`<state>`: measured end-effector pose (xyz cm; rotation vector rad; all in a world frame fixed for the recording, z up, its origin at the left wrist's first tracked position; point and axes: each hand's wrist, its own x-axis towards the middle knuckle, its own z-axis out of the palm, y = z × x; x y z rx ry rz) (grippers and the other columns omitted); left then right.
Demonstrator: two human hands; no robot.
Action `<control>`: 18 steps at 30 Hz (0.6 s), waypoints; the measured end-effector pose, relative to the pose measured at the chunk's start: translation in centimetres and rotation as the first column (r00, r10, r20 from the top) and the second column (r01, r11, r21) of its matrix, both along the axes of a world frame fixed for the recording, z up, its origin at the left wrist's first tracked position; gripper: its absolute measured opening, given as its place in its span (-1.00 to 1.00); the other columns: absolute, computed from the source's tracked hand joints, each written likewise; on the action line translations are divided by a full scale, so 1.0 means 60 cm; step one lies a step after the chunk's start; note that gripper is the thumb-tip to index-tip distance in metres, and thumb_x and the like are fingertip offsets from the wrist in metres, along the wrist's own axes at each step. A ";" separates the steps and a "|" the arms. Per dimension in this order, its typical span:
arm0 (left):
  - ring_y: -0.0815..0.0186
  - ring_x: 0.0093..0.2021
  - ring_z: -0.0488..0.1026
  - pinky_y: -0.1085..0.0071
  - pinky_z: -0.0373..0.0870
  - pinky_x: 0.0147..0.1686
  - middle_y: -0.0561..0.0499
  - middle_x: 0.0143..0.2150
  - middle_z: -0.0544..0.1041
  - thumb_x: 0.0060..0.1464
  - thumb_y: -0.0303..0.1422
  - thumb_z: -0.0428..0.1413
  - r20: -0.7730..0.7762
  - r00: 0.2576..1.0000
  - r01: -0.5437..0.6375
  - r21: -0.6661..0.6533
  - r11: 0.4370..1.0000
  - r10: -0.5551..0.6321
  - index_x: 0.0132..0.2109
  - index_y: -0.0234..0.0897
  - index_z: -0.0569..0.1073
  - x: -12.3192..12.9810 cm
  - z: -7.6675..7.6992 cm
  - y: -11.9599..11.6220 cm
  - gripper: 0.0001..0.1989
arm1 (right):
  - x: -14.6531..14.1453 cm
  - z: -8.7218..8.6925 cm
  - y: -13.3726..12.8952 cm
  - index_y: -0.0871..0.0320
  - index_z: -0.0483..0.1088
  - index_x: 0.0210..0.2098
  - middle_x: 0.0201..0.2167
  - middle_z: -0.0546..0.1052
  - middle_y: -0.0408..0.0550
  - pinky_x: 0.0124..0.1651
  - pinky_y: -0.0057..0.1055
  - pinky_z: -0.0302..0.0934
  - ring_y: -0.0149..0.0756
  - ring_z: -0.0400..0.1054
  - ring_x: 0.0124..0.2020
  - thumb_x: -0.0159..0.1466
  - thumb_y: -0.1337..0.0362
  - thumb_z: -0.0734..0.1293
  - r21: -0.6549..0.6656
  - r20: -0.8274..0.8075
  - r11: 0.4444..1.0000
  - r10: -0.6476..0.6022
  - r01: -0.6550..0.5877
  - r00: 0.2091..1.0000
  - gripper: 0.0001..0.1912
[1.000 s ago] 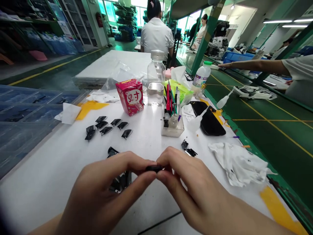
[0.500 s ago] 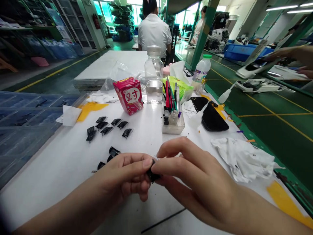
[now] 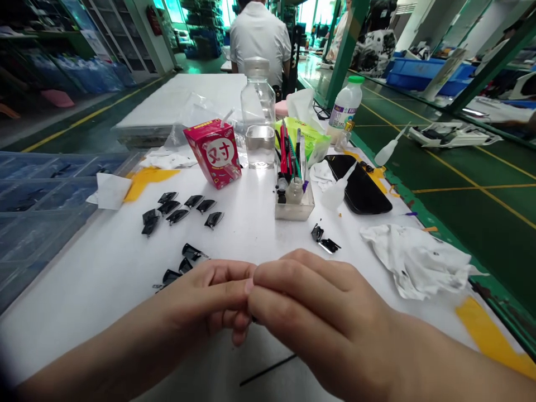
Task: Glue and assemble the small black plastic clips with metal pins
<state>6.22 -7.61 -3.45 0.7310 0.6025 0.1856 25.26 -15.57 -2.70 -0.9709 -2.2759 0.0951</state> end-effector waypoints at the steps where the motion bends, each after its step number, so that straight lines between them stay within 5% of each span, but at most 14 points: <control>1: 0.50 -0.51 0.30 0.63 0.36 -0.46 0.15 -0.52 0.42 -0.03 -0.39 0.35 -0.002 1.000 0.002 0.001 1.000 -0.002 -0.41 -0.38 0.54 0.001 0.001 0.000 -0.84 | 0.001 -0.002 -0.002 0.27 0.35 0.06 -0.09 0.47 -0.02 0.04 -0.58 0.26 -0.42 0.34 -0.05 0.51 0.50 0.09 -0.002 0.006 1.000 0.003 -0.003 1.000 -0.73; 18: 0.47 -0.41 0.36 0.56 0.40 -0.33 0.08 -0.45 0.48 0.10 -0.38 0.31 0.013 0.998 0.062 -0.128 0.990 -0.061 -0.38 -0.38 0.58 -0.003 0.005 0.004 -0.85 | -0.003 0.000 0.013 0.17 0.33 -0.05 -0.21 0.52 -0.02 -0.19 -0.51 0.38 -0.35 0.44 -0.24 0.47 0.50 0.11 -0.035 0.012 0.999 -0.028 0.029 1.000 -0.78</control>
